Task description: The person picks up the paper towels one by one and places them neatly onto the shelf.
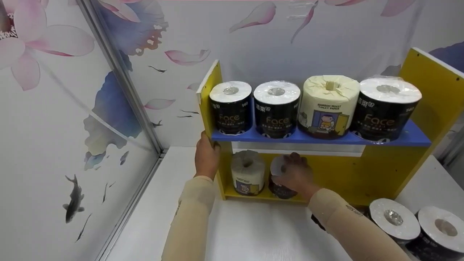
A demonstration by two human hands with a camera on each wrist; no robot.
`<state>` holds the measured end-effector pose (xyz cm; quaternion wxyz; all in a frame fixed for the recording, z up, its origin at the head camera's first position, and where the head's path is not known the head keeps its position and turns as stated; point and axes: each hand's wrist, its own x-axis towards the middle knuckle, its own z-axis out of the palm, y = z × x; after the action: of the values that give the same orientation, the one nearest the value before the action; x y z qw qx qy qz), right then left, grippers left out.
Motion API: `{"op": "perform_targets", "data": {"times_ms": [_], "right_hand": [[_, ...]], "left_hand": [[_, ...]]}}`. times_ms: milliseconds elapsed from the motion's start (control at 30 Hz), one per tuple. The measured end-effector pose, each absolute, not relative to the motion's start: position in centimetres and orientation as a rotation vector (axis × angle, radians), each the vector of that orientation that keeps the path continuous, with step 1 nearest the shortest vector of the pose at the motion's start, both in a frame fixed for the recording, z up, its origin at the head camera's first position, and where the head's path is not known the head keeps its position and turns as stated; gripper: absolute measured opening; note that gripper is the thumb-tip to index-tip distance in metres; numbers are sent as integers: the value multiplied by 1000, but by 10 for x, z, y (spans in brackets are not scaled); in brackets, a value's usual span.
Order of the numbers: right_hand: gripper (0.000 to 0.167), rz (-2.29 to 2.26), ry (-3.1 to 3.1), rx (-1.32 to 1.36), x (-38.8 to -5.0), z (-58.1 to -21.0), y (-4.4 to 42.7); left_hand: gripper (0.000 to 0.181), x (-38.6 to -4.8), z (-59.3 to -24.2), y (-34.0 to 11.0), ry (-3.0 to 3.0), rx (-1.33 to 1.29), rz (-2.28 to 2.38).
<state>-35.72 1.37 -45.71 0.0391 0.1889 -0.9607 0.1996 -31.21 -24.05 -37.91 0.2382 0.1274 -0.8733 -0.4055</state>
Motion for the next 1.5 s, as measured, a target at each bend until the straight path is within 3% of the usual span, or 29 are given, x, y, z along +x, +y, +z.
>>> {"op": "perform_targets", "data": {"times_ms": [667, 1500], "right_hand": [[65, 613, -2970, 583, -361, -456, 7], [67, 583, -3056, 478, -368, -455, -3]], "left_hand": [[42, -312, -382, -240, -2384, 321, -1097], [42, -314, -382, -242, -2393, 326, -1086]]}}
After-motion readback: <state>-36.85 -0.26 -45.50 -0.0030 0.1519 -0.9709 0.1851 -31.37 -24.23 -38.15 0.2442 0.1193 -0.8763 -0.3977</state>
